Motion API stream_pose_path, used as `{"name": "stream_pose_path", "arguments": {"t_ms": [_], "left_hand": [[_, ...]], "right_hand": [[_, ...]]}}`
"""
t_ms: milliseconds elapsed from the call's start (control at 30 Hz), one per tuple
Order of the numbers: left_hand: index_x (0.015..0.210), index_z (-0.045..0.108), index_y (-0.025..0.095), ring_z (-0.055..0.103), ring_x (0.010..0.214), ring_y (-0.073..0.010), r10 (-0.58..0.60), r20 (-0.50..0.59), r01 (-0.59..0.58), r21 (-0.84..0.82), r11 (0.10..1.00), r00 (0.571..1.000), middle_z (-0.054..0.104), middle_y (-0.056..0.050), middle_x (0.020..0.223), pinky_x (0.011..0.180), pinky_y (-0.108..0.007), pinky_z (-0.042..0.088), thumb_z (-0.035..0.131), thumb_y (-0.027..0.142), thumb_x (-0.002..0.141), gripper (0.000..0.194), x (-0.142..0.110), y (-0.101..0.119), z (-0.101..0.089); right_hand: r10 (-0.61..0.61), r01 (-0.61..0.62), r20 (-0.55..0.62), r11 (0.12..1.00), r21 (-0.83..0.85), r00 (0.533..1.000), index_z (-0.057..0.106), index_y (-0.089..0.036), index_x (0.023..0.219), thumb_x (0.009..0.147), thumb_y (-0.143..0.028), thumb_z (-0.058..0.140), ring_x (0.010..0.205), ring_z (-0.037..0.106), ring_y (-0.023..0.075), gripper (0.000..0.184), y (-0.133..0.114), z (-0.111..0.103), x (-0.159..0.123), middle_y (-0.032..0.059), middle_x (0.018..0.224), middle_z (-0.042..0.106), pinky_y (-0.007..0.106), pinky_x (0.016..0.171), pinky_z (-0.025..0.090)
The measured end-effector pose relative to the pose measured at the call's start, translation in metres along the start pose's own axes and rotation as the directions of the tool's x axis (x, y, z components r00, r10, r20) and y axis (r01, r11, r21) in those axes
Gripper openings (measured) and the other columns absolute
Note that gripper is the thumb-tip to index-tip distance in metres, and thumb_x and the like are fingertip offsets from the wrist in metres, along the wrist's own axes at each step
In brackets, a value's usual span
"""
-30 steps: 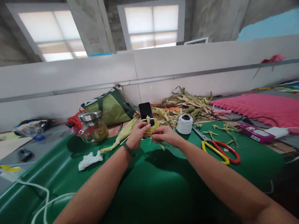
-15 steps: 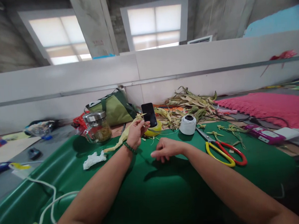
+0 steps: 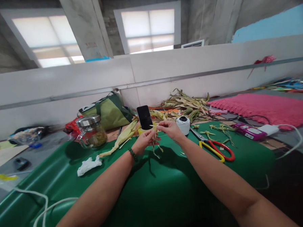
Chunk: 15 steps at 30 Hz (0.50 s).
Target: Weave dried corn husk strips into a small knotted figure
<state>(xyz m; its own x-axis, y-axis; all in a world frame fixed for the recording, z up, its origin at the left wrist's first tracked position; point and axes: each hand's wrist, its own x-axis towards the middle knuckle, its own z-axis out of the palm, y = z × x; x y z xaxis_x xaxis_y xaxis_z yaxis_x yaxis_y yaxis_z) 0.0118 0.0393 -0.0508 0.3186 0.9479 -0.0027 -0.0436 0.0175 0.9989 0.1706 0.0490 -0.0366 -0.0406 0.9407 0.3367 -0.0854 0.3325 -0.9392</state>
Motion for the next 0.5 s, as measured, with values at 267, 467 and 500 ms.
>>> {"name": "stream_pose_path", "arguments": {"t_ms": [267,467,500], "left_hand": [[0.062,0.061,0.015,0.06,0.053,-0.015,0.033,-0.277,-0.031,0.01,0.999,0.96,0.067,-0.007,0.062,0.056,-0.026,0.044,0.056,0.065,0.074,0.052,0.015,0.005,-0.028],[0.085,0.067,0.017,0.064,0.065,-0.0173,0.032,-0.041,-0.03,0.068,0.997,0.999,0.072,-0.007,0.075,0.061,-0.027,0.046,0.069,0.061,0.064,0.049,0.002,0.007,-0.01],[0.09,0.067,0.018,0.065,0.066,-0.0174,0.036,-0.004,-0.035,0.088,0.996,0.999,0.072,-0.006,0.076,0.061,-0.026,0.046,0.077,0.052,0.059,0.047,-0.002,0.006,-0.004]], "right_hand": [[0.082,-0.077,-0.015,0.974,0.213,0.997,0.062,-0.017,0.064,0.049,-0.048,0.079,0.045,0.038,0.0057,0.039,0.0,-0.013,0.006,-0.0067,0.05,0.047,0.021,0.043,0.028],[0.095,-0.094,0.003,0.972,0.216,0.995,0.066,-0.018,0.071,0.05,-0.048,0.08,0.052,0.047,0.007,0.039,0.002,-0.009,0.005,-0.0046,0.057,0.056,0.02,0.047,0.034],[0.098,-0.098,0.013,0.971,0.217,0.995,0.067,-0.017,0.071,0.049,-0.046,0.08,0.053,0.049,0.0076,0.039,0.002,-0.008,0.005,-0.0039,0.058,0.058,0.02,0.049,0.035]]}}
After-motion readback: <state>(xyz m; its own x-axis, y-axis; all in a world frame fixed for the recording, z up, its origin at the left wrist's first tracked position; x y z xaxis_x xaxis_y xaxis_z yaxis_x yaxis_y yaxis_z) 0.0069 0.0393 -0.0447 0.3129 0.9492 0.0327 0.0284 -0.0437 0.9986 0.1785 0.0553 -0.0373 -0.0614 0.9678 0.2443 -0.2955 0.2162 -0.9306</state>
